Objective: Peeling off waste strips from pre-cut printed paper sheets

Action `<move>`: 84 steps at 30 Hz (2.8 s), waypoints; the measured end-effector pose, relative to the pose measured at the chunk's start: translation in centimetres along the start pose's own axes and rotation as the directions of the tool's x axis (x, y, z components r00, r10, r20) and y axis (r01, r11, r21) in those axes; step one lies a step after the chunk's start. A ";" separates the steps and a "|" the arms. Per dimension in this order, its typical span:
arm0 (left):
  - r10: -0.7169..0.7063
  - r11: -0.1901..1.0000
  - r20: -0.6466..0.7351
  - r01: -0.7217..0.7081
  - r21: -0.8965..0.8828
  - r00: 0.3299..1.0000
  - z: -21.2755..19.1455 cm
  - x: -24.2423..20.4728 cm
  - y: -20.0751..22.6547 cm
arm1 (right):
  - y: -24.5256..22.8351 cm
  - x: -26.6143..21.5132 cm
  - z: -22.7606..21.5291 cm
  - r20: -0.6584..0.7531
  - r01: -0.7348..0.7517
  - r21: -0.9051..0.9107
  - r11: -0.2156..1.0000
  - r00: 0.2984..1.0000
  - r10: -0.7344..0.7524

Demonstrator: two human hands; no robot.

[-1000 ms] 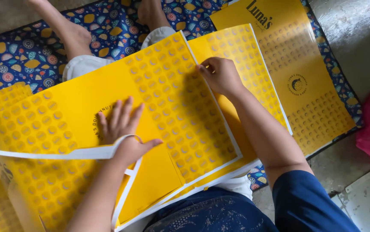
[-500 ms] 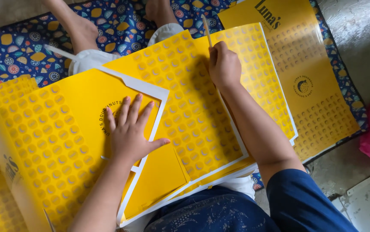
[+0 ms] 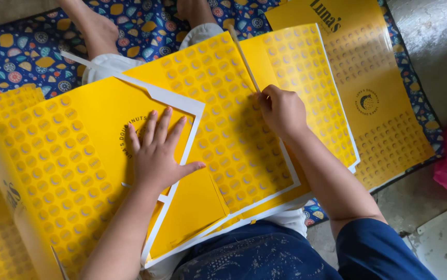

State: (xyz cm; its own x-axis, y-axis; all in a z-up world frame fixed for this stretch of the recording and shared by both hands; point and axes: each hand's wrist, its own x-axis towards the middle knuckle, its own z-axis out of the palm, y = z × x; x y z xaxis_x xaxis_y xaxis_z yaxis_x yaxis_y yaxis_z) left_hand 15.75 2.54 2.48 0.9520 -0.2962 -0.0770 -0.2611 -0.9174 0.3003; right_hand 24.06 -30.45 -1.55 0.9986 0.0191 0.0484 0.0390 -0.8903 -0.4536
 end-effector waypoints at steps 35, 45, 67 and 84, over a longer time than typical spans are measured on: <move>0.017 0.999 -0.053 -0.019 -0.037 0.998 0.5 0.0 -0.5 | 3.4 -11.9 -3.8 0.010 -0.202 0.325 0.924 0.978 0.211; 0.019 0.998 -0.059 -0.022 -0.061 0.998 0.4 -0.1 -0.4 | 1.3 -16.8 -4.0 0.012 -0.119 0.047 0.992 0.993 0.119; 0.081 0.976 -0.191 -0.117 -0.182 0.978 2.2 -0.1 -2.7 | 3.8 -17.5 -7.5 0.032 -0.040 0.993 -0.115 0.997 -0.071; 0.437 0.874 0.534 -0.202 -0.441 0.724 -6.6 -10.8 7.2 | 5.7 -13.2 -9.2 -0.402 0.419 0.908 -0.002 0.872 0.279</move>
State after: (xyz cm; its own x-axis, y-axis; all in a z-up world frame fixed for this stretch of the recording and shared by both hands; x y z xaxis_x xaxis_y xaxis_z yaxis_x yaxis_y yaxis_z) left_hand 4.64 0.86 11.78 0.4903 -0.7569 -0.4321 -0.3503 -0.6251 0.6975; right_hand 10.77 -39.96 3.43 0.8681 -0.4144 0.2733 0.4496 0.4228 -0.7868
